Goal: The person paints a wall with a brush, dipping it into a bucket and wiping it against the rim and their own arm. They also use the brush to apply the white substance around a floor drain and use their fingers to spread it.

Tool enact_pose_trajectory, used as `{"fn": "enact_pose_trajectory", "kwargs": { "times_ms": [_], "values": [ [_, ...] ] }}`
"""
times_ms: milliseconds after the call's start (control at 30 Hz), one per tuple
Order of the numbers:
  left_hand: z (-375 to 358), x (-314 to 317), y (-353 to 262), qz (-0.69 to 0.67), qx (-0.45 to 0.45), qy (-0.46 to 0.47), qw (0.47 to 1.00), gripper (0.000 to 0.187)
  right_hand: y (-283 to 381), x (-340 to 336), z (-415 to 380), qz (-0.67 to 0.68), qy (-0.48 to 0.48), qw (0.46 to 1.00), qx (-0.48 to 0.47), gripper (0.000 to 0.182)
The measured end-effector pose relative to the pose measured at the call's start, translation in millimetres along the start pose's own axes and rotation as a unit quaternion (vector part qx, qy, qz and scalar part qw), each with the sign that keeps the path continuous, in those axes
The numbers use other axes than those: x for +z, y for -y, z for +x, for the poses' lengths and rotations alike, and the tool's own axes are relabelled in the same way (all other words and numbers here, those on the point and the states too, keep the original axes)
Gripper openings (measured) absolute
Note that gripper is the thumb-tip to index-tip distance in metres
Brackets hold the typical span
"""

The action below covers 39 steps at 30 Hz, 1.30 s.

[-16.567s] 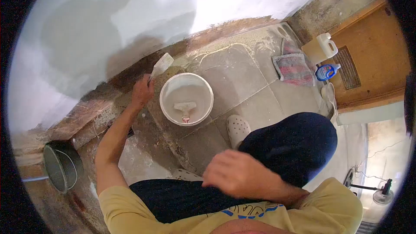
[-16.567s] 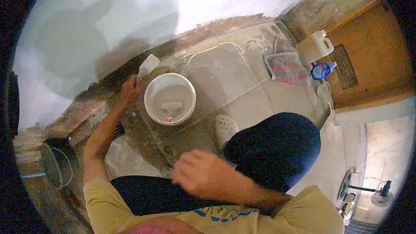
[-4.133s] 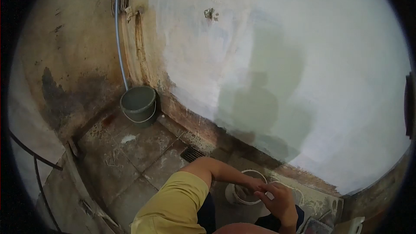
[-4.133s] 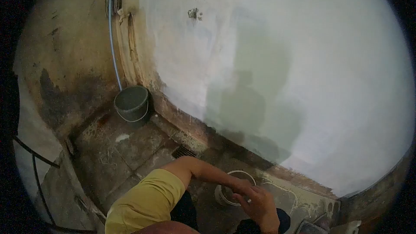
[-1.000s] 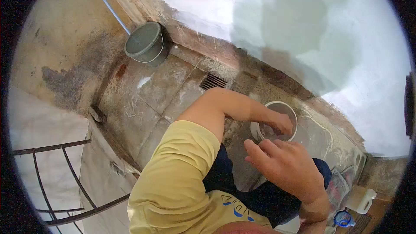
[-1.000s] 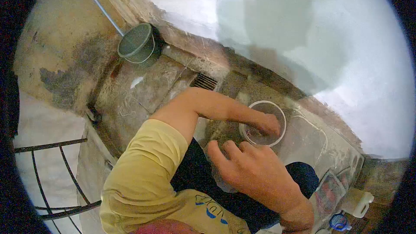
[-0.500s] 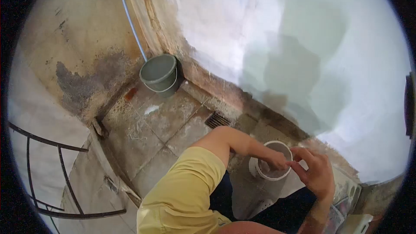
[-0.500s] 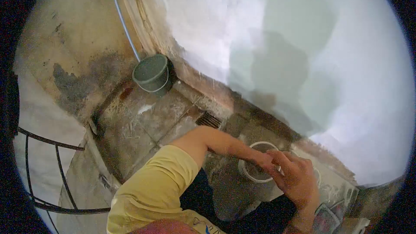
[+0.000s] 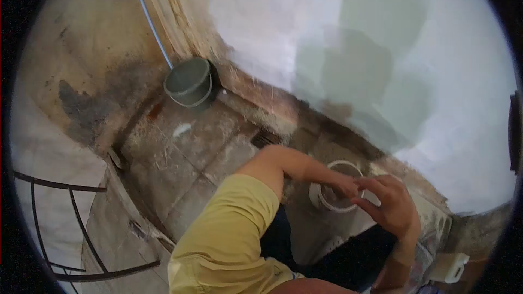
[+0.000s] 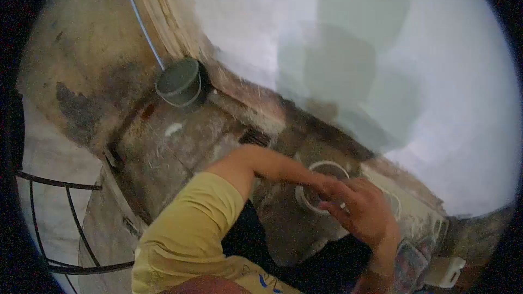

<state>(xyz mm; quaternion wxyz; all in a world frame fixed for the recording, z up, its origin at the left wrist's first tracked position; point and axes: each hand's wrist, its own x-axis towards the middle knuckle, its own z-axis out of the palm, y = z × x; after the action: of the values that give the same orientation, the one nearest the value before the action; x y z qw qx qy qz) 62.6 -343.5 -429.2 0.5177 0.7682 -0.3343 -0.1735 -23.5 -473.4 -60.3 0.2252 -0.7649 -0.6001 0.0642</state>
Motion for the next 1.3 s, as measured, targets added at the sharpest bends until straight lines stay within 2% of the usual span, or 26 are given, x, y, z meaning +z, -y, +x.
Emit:
{"fn": "enact_pose_trajectory", "kwargs": {
  "times_ms": [33, 100, 200, 267, 300, 333, 367, 433, 467, 533, 567, 633, 767, 867, 933, 967, 1033, 1067, 1133, 1167, 1300],
  "values": [
    [2, 4, 4, 0.017, 0.011, 0.008, 1.000, 0.030, 0, -1, -2, 0.004, 0.016, 1.000, 0.014, 0.035],
    [-1, -13, -46, 0.273, -0.001, 0.120, 0.954, 0.034, 0, 0, -1, -0.014, 0.014, 1.000, 0.002, 0.036],
    [-15, -15, -61, 0.260, -0.038, 0.086, 0.961, 0.036, 3, 0, -3, -0.027, 0.066, 0.997, 0.027, 0.041],
    [-12, -17, -64, 0.282, -0.021, 0.098, 0.954, 0.039, 1, 2, -7, -0.034, 0.087, 0.995, 0.028, 0.046],
    [-9, -18, -64, 0.276, -0.017, 0.105, 0.955, 0.039, -1, 4, -10, -0.034, 0.134, 0.989, 0.042, 0.049],
    [-6, -19, -70, 0.312, -0.032, 0.135, 0.940, 0.039, -2, 5, -13, -0.033, 0.180, 0.981, 0.057, 0.052],
    [-2, -22, -78, 0.349, -0.045, 0.165, 0.921, 0.040, -1, 7, -13, -0.030, 0.180, 0.981, 0.069, 0.052],
    [-6, -25, -97, 0.364, -0.031, 0.164, 0.916, 0.038, 6, 14, -11, -0.093, 0.304, 0.931, 0.177, 0.065],
    [-6, -24, -97, 0.382, -0.024, 0.153, 0.911, 0.036, 6, 23, -14, -0.088, 0.304, 0.929, 0.193, 0.065],
    [1, -14, -80, 0.419, -0.063, 0.143, 0.895, 0.028, 7, 42, -21, -0.109, 0.226, 0.968, 0.016, 0.065],
    [2, -11, -74, 0.416, -0.049, 0.155, 0.895, 0.028, 13, 45, -22, -0.106, 0.223, 0.968, 0.034, 0.065],
    [2, -10, -65, 0.425, -0.007, 0.119, 0.897, 0.023, 23, 49, -19, -0.074, 0.297, 0.949, -0.074, 0.064],
    [5, -12, -72, 0.401, -0.005, 0.153, 0.903, 0.022, 35, 48, -24, -0.045, 0.309, 0.948, -0.059, 0.061],
    [4, -12, -80, 0.413, -0.014, 0.163, 0.896, 0.021, 28, 55, -29, -0.094, 0.252, 0.962, -0.053, 0.053],
    [3, -14, -88, 0.429, -0.051, 0.153, 0.889, 0.016, 23, 57, -31, -0.135, 0.208, 0.968, -0.044, 0.047],
    [2, -14, -84, 0.428, -0.037, 0.160, 0.889, 0.016, 22, 59, -32, -0.136, 0.206, 0.969, -0.029, 0.047],
    [3, -13, -78, 0.437, 0.006, 0.111, 0.892, 0.011, 19, 63, -36, -0.133, 0.177, 0.974, -0.039, 0.036],
    [6, -13, -81, 0.437, 0.019, 0.117, 0.892, 0.011, 19, 65, -38, -0.136, 0.175, 0.975, -0.026, 0.036],
    [11, -13, -85, 0.473, 0.003, 0.141, 0.869, 0.010, 18, 69, -41, -0.103, 0.148, 0.981, -0.076, 0.027],
    [13, -13, -84, 0.473, 0.018, 0.148, 0.869, 0.010, 18, 72, -42, -0.107, 0.146, 0.982, -0.060, 0.027],
    [13, -10, -75, 0.489, 0.058, 0.144, 0.858, 0.012, 15, 87, -45, -0.077, 0.165, 0.980, -0.079, 0.021]
  ]
}}
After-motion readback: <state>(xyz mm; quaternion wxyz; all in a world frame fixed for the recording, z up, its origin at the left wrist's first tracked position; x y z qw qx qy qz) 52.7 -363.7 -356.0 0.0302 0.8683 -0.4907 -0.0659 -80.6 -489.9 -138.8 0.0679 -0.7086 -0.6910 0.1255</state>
